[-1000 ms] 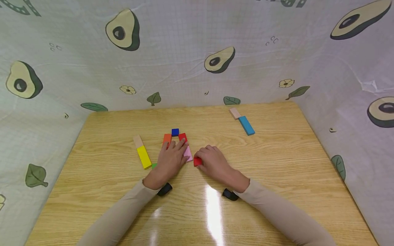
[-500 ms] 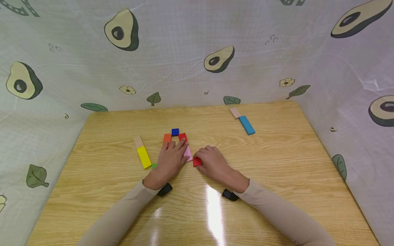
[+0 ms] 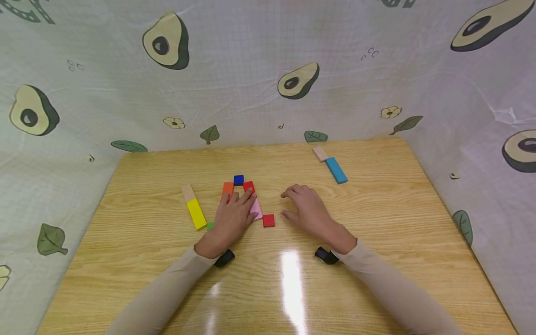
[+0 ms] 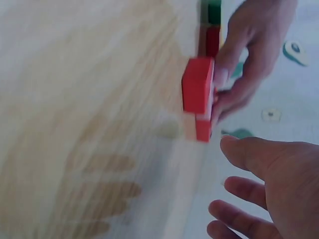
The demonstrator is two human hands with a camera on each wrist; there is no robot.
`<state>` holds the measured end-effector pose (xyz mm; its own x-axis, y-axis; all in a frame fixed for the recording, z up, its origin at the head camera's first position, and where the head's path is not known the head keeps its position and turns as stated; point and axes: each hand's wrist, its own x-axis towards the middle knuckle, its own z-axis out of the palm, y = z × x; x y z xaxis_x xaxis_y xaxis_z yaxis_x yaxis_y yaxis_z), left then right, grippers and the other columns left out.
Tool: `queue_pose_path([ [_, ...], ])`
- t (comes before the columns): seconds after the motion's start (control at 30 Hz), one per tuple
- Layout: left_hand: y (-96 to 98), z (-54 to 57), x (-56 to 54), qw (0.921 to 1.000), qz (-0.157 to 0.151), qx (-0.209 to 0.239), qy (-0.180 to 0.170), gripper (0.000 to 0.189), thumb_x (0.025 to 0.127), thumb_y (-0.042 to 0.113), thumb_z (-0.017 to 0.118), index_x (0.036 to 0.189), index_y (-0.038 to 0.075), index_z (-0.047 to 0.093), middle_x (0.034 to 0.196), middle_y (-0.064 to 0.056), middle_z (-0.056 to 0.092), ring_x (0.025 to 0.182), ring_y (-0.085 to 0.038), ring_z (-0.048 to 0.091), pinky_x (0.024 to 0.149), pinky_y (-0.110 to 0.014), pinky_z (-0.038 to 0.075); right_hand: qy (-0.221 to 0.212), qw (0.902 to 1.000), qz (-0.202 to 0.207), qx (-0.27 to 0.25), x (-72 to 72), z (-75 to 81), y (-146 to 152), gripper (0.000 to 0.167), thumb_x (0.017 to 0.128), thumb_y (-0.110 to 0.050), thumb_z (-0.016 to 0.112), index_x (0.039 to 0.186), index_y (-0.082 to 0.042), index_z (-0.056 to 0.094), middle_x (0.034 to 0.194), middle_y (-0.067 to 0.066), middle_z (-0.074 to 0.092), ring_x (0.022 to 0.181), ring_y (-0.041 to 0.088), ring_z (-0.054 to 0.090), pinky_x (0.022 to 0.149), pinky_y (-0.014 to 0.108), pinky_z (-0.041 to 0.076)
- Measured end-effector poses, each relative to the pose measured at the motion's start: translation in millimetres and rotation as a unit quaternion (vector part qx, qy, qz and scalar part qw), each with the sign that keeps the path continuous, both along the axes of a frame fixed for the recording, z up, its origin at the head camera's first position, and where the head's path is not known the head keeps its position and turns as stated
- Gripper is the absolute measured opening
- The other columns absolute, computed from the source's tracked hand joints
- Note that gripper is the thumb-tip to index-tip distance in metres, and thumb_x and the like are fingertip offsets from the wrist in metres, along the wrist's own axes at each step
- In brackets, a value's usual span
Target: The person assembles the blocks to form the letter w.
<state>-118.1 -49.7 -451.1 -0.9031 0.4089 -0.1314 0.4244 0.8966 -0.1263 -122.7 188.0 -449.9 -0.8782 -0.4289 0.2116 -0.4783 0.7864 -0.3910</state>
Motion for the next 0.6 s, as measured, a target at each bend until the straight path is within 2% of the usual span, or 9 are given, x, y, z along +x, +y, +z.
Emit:
queue_pose_path([
  [0.3,-0.5,1.5,0.2,1.0,-0.002,0.0,0.0,0.058,0.109,0.049,0.053,0.16,0.02,0.051,0.168,0.0,0.043,0.143,-0.028,0.049,0.121,-0.049,0.035,0.0,0.9976,-0.069,-0.005,-21.8,0.2,47.9,0.05,0.09,-0.017,0.086,0.131,0.006,0.068,0.138,0.029,0.061,0.126,0.049,0.057,0.104,0.064,0.047],
  [0.43,-0.8,2.1,0.8,1.0,-0.003,0.0,0.0,0.059,0.109,0.049,0.052,0.16,0.02,0.05,0.168,0.0,0.043,0.142,-0.028,0.049,0.121,-0.049,0.035,-0.019,0.9936,-0.111,0.003,-29.4,1.2,68.4,0.058,0.093,-0.017,0.082,0.141,0.008,0.06,0.147,0.036,0.051,0.133,0.057,0.049,0.106,0.072,0.041],
  [0.6,-0.8,1.7,1.4,1.0,-0.005,-0.001,-0.001,0.059,0.11,0.049,0.052,0.16,0.019,0.05,0.168,-0.001,0.042,0.142,-0.029,0.05,0.121,-0.05,0.036,-0.05,0.9863,-0.157,0.001,-34.2,0.4,87.6,0.068,0.096,-0.02,0.079,0.149,0.011,0.05,0.153,0.041,0.039,0.135,0.063,0.04,0.109,0.076,0.033],
])
